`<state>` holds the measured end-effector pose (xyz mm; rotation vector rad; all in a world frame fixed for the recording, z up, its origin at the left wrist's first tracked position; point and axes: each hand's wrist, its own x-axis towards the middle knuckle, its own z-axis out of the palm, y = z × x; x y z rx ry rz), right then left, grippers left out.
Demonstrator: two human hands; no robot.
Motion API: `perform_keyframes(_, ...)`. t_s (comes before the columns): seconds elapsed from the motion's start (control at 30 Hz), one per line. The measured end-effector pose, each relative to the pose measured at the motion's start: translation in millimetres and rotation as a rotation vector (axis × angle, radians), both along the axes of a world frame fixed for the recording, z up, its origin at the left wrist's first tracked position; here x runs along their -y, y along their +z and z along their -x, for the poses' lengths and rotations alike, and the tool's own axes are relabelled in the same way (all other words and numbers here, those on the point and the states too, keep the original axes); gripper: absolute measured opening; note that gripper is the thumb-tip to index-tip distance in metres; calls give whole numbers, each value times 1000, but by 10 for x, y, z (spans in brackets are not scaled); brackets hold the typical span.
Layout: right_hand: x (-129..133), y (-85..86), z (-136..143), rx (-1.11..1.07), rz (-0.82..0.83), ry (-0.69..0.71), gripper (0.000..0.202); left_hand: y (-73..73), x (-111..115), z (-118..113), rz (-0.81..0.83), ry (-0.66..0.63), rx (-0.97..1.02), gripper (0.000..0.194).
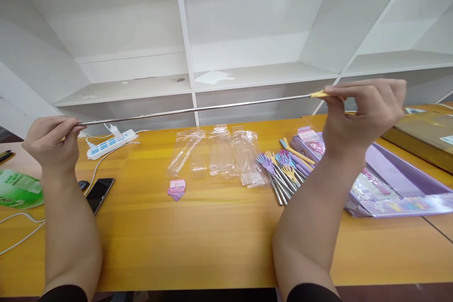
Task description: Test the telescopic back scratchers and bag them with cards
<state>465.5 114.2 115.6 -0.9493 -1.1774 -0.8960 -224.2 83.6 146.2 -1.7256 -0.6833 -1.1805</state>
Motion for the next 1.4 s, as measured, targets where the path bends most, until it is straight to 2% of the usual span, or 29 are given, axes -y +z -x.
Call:
perform_keyframes(0.13,-39,-49,-64,35,20,47,4,31,-4,-51,7,71,10,17)
perform_keyframes(0.23,-89,-94,-111,28,49,41,9,29,10,-81,56,145,49,29)
perform_keyframes(0.33,-110,-105,-128,9,66,32,12,12,25,-64,27,158,74,35)
perform_keyframes(0.53,-45,-73,-56,9,57,54,13,-1,34,-15,-5,80,68,20)
perform_keyframes(0.6,13,-63,-4,-20,120,86,14,2,40,-21,0,49,75,16)
perform_keyframes(0.67,81,-50,57,-62,211,108,16,4,48,-23,11,39,89,16)
perform_keyframes(0.77,166,-20,147,-117,278,118,13,5,52,-11,53,76,131,26)
perform_keyframes(0.87,195,1,204,-130,269,103,11,7,43,-2,99,102,163,35)
perform_keyframes(1.03,113,-14,161,-50,167,179,9,14,40,-20,157,143,151,42)
perform_keyframes(1.17,2,-30,53,-69,121,118,14,23,83,-28,214,188,141,43)
perform_keyframes(1.3,-27,-51,-17,-116,149,71,12,39,123,-38,209,194,143,42)
perform_keyframes(1.4,4,-67,-30,-98,180,118,8,71,155,-45,188,159,127,41)
